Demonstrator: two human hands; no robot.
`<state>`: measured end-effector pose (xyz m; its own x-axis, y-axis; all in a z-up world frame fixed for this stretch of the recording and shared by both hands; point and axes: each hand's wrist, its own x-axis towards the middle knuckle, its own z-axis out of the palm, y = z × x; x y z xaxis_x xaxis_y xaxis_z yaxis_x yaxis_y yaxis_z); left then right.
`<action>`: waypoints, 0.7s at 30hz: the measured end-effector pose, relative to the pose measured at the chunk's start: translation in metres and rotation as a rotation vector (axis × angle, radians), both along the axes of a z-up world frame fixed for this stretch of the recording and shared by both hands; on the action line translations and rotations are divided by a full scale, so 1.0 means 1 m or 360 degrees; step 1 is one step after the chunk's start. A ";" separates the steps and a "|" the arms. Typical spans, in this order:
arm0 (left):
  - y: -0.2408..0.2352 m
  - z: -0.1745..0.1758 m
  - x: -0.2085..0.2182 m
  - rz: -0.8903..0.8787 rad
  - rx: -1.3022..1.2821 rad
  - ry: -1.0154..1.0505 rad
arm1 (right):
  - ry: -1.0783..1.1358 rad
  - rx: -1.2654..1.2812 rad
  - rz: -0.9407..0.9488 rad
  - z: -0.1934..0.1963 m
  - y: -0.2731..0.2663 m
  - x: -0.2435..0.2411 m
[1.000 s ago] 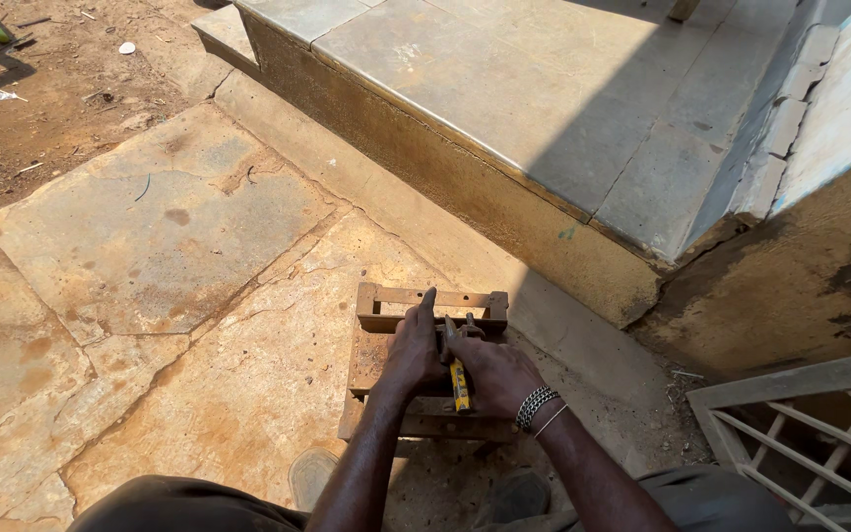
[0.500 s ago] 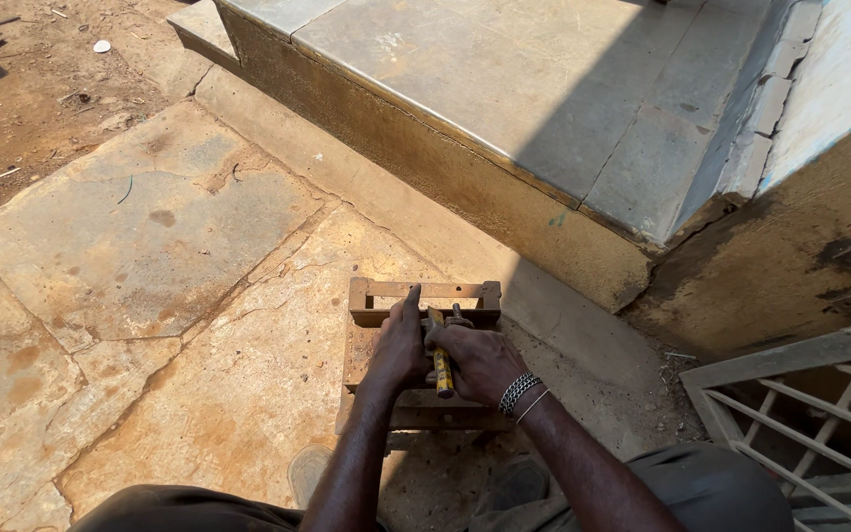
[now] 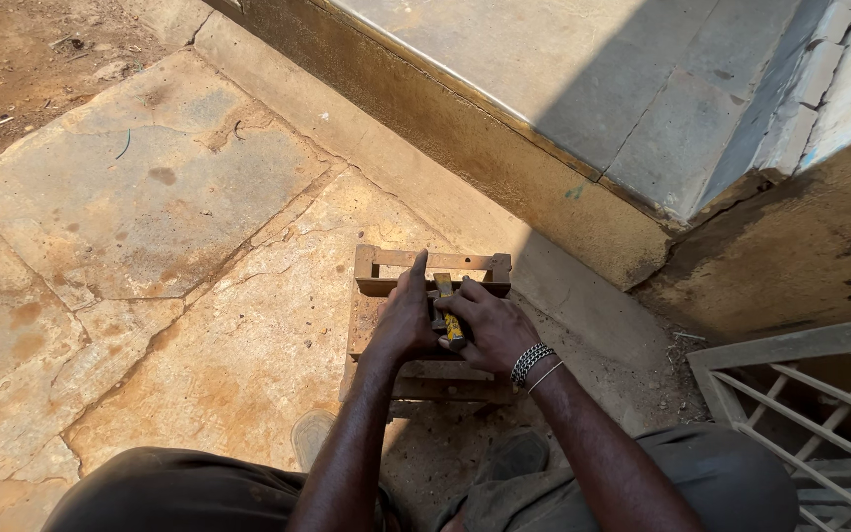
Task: The person uses a chisel and hammer to chip away rust and debris from a metal part clamped in a wooden vise. They repeatedly strike the chisel to clean the surface of the part.
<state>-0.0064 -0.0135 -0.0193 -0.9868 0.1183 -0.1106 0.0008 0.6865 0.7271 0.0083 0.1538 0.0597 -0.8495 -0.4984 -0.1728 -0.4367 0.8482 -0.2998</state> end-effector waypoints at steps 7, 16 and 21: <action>-0.013 -0.007 -0.001 -0.0170 0.0331 0.0171 | -0.0059 0.0140 0.0050 0.006 0.005 0.009; -0.013 -0.002 -0.006 -0.0168 0.0246 -0.0009 | -0.0013 0.0197 0.0021 0.009 0.006 0.010; -0.010 -0.006 -0.007 -0.0128 0.0096 -0.0100 | 0.0022 0.0019 0.0032 -0.001 0.004 0.006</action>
<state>-0.0129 -0.0231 -0.0257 -0.9653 0.2049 -0.1620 0.0073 0.6410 0.7675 0.0145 0.1581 0.0589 -0.8416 -0.5137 -0.1669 -0.4580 0.8425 -0.2837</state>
